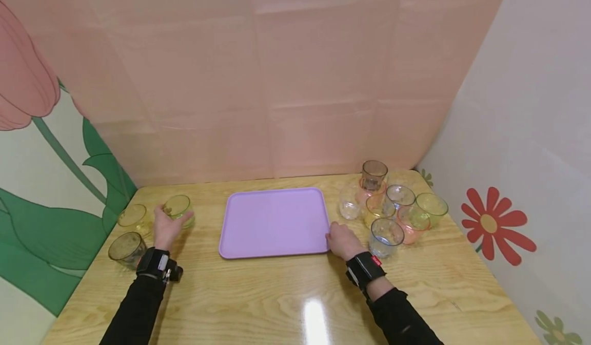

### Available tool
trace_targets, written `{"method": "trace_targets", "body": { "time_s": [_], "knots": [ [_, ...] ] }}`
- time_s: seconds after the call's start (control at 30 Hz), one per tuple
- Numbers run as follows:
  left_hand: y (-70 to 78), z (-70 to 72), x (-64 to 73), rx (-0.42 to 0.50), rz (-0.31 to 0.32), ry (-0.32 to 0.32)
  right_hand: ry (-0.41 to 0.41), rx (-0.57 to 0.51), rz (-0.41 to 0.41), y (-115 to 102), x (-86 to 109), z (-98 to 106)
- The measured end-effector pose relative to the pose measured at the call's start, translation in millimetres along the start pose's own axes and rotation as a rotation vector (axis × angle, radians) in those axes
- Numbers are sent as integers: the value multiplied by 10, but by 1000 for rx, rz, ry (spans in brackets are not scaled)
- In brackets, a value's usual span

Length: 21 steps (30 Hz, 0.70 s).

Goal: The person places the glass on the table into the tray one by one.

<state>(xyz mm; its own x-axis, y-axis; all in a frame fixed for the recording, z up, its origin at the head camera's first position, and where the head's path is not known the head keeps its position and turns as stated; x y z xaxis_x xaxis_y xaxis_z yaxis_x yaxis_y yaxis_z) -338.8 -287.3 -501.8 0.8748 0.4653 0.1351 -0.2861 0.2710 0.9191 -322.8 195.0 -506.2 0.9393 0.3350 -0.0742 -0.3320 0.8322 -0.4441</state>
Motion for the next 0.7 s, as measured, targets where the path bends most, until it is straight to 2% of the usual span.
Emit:
{"method": "trace_targets", "body": {
  "time_s": [0.23, 0.4, 0.7],
  "knots": [
    [8, -14, 10, -24, 25, -23, -1, -6, 26, -26, 15, 14],
    [4, -19, 34, -35, 23, -29, -38, -5, -12, 14, 9, -37],
    [-3, -60, 33, 22, 19, -5, -58, 14, -26, 42, -7, -66]
  ]
}}
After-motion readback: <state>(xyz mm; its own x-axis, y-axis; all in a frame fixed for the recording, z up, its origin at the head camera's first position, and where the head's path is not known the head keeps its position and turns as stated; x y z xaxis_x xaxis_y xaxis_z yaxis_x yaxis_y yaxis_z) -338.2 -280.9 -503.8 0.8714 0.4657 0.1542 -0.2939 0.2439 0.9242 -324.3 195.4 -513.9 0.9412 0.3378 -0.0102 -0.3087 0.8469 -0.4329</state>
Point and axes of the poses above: each hand's wrist, its own x-axis away from the middle knuckle, its own z-axis out of the back of the hand, y = z × x, the point moved 8 cm from there along -x, towards the middle knuckle, and after that the axes turned 7 degrees about z, right-handed, at the moved point
